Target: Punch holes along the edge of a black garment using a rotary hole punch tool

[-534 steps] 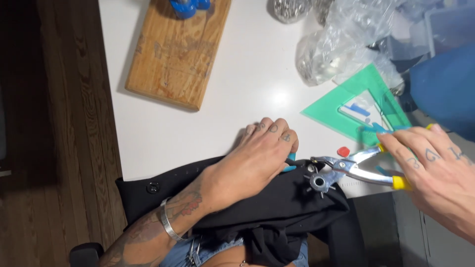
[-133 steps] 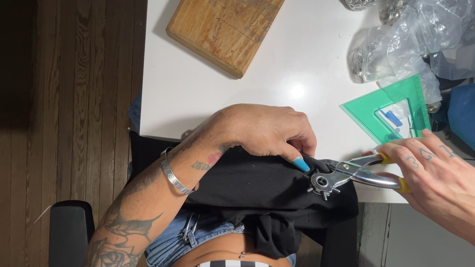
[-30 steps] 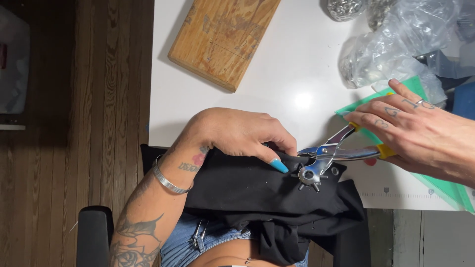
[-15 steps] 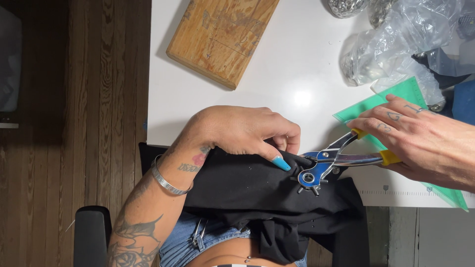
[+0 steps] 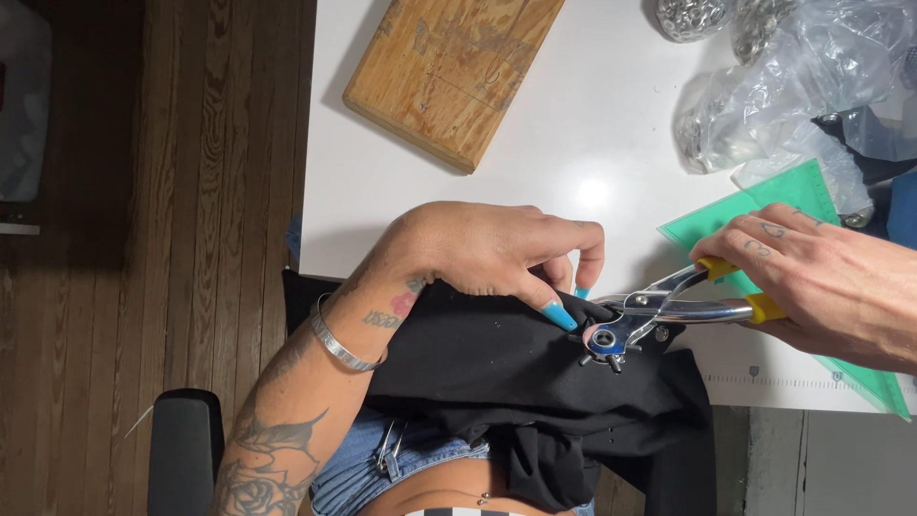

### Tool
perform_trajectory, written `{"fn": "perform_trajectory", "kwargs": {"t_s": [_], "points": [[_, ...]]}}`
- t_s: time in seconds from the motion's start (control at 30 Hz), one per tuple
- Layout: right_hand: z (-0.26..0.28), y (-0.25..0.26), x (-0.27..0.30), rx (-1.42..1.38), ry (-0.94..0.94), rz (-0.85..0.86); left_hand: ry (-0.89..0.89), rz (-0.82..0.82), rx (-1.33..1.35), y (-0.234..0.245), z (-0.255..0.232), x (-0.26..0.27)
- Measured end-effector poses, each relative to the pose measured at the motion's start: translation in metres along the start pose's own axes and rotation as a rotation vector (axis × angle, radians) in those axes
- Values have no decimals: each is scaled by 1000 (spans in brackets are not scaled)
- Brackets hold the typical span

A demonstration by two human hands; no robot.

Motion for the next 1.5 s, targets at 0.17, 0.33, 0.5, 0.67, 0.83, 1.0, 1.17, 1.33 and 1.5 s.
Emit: {"fn": "perform_trajectory", "kwargs": {"t_s": [0.17, 0.33, 0.5, 0.67, 0.83, 1.0, 1.17, 1.33, 1.5], "points": [[0, -2, 1, -25, 39, -65, 27, -7, 7, 1, -1, 1], [2, -6, 2, -49, 117, -192, 38, -7, 10, 0, 0, 1], [2, -10, 3, -27, 44, -136, 1, -18, 14, -1, 2, 0], [6, -11, 0, 85, 26, -179, 10, -18, 41, 0, 1, 2], [12, -7, 2, 149, -56, -198, -21, -19, 32, 2, -1, 3], [18, -4, 2, 237, -197, -98, 69, 28, -34, 4, -1, 10], [15, -9, -1, 306, -56, -100, 108, 15, 43, 4, -2, 13], [18, 4, -4, 382, 69, -376, 91, -3, 17, 5, 1, 14], [22, 13, -1, 373, 29, -449, 135, -98, -226, 2, 17, 7]]}}
Point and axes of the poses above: each hand's wrist, its own x-axis away from the middle knuckle, its own y-axis out of the back of the hand, z = x × y, the point moved 1 cm from there along -x, towards the middle knuckle, and after that the axes turned 1 degree about y, right-handed, at the moved point
